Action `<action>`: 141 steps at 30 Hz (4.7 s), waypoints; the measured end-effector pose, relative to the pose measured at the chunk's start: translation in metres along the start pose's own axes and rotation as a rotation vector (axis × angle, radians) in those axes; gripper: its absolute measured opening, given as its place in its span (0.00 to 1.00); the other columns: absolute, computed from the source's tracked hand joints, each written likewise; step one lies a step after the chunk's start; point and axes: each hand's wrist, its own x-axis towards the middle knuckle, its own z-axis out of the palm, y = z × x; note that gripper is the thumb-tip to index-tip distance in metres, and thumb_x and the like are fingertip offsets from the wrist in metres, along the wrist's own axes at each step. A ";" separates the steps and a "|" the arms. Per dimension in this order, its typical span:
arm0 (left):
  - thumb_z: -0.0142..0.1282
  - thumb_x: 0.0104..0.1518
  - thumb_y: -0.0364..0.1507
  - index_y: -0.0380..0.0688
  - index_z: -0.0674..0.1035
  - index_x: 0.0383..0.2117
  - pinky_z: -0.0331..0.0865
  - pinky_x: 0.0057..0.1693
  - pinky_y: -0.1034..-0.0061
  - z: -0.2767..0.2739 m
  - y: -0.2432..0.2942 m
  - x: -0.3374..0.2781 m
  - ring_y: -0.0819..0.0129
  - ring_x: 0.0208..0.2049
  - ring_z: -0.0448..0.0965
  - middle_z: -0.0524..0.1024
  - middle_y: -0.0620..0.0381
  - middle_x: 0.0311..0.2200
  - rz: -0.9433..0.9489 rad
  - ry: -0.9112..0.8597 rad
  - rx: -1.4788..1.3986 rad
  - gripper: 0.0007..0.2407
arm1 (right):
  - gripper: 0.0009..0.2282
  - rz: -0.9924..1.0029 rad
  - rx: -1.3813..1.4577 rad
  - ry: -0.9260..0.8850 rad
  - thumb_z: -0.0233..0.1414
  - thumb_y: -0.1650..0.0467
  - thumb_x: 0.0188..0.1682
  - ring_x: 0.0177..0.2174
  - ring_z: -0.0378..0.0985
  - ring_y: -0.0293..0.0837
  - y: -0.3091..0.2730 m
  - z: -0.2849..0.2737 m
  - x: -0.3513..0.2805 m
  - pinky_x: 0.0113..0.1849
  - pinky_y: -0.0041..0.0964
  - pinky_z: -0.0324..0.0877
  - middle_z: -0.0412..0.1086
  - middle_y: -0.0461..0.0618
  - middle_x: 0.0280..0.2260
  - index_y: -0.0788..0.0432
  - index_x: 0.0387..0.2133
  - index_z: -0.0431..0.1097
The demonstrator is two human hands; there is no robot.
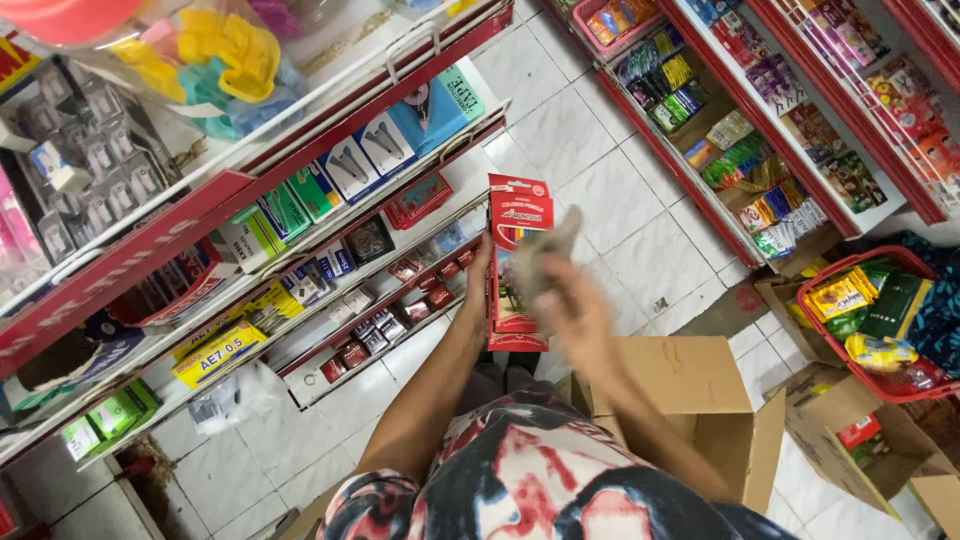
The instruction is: Dusting and cleaning stationary products and shelves in a retail store using a cloth.
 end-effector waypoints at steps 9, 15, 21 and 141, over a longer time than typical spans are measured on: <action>0.51 0.61 0.56 0.52 0.62 0.68 0.62 0.67 0.61 -0.059 -0.087 0.072 0.57 0.62 0.70 0.67 0.49 0.63 -0.106 -0.162 -0.124 0.34 | 0.25 -0.219 -0.702 -0.131 0.31 0.66 0.60 0.68 0.25 0.62 0.069 0.024 0.055 0.64 0.64 0.28 0.30 0.62 0.71 0.63 0.70 0.43; 0.42 0.64 0.55 0.47 0.66 0.66 0.56 0.69 0.58 0.004 -0.014 0.017 0.54 0.62 0.69 0.66 0.45 0.64 -0.060 -0.105 -0.223 0.31 | 0.26 -0.327 -0.639 -0.250 0.26 0.62 0.60 0.68 0.37 0.57 0.069 0.050 0.004 0.66 0.54 0.34 0.36 0.65 0.70 0.64 0.69 0.42; 0.41 0.65 0.52 0.44 0.59 0.69 0.43 0.74 0.59 0.009 -0.009 -0.007 0.53 0.69 0.56 0.57 0.45 0.68 0.051 -0.137 -0.014 0.31 | 0.23 -0.250 -0.663 -0.115 0.35 0.68 0.61 0.68 0.38 0.63 0.078 0.031 0.069 0.65 0.61 0.35 0.39 0.68 0.69 0.68 0.68 0.47; 0.59 0.56 0.45 0.38 0.80 0.48 0.74 0.56 0.54 -0.002 -0.045 -0.028 0.53 0.41 0.85 0.82 0.38 0.38 0.134 -0.087 -0.306 0.22 | 0.20 -0.303 -0.537 0.389 0.67 0.77 0.40 0.38 0.81 0.63 -0.042 -0.027 -0.002 0.42 0.54 0.74 0.77 0.62 0.35 0.61 0.47 0.74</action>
